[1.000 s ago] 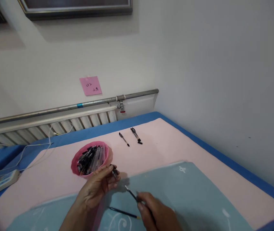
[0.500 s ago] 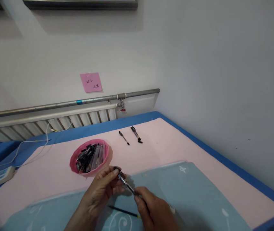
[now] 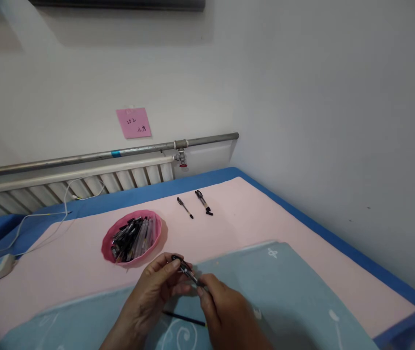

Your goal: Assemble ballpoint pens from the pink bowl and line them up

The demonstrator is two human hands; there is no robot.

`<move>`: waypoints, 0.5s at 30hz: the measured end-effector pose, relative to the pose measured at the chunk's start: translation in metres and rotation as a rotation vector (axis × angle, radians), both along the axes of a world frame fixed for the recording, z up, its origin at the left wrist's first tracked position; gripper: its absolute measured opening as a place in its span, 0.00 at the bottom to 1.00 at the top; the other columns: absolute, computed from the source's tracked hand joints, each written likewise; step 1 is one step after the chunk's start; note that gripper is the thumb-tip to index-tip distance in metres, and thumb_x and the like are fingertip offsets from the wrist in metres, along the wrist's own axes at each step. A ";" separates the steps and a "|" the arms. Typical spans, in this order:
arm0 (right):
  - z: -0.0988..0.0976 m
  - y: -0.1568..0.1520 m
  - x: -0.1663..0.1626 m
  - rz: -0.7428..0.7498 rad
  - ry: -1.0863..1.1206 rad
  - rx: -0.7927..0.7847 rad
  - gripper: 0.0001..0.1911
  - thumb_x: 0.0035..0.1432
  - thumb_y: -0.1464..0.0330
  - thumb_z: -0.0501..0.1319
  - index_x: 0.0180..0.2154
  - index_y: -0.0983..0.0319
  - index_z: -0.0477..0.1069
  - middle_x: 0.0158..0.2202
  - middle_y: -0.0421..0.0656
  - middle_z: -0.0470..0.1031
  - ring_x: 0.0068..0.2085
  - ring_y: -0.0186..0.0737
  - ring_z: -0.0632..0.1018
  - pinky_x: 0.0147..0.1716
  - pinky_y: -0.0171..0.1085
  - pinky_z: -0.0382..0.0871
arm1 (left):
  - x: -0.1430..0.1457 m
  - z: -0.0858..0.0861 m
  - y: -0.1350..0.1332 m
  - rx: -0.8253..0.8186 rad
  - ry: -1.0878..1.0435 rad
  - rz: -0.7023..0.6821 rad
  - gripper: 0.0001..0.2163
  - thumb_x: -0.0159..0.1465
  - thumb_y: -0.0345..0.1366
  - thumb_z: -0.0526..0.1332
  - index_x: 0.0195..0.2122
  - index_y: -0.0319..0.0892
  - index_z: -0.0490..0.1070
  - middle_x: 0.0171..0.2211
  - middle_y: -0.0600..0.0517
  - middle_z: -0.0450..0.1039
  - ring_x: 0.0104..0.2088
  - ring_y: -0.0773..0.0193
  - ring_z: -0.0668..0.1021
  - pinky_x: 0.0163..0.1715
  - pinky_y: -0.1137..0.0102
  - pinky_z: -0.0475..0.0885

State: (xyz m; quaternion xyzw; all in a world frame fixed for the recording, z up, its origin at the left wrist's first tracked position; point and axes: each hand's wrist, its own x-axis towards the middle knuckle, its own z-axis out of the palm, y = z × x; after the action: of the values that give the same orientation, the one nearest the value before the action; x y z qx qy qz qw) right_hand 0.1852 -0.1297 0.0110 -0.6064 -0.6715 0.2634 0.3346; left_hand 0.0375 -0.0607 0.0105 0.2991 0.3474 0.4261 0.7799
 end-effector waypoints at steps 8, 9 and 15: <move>0.000 0.003 -0.008 -0.008 0.015 0.023 0.10 0.62 0.67 0.48 0.35 0.58 0.67 0.31 0.41 0.77 0.32 0.38 0.77 0.31 0.33 0.66 | 0.009 -0.001 0.000 0.109 0.091 0.066 0.13 0.57 0.45 0.60 0.30 0.37 0.70 0.22 0.51 0.72 0.21 0.68 0.73 0.21 0.73 0.67; -0.001 0.003 -0.009 -0.006 0.004 0.031 0.10 0.62 0.67 0.48 0.35 0.59 0.67 0.31 0.41 0.76 0.31 0.38 0.76 0.30 0.32 0.66 | 0.010 -0.001 0.000 0.133 0.144 0.086 0.16 0.58 0.48 0.58 0.28 0.37 0.69 0.19 0.53 0.70 0.18 0.70 0.70 0.19 0.74 0.65; -0.004 0.005 -0.021 0.023 -0.024 0.076 0.10 0.63 0.68 0.48 0.34 0.60 0.67 0.29 0.42 0.75 0.31 0.37 0.75 0.30 0.32 0.65 | 0.015 -0.002 -0.004 0.111 0.354 0.250 0.23 0.55 0.57 0.54 0.20 0.40 0.62 0.13 0.59 0.57 0.14 0.74 0.59 0.14 0.78 0.53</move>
State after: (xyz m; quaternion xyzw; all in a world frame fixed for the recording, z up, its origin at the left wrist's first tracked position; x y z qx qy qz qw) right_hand 0.1641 -0.1251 0.0072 -0.5887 -0.6919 0.2344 0.3461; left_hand 0.0524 -0.0642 0.0083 0.3663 0.4894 0.4786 0.6303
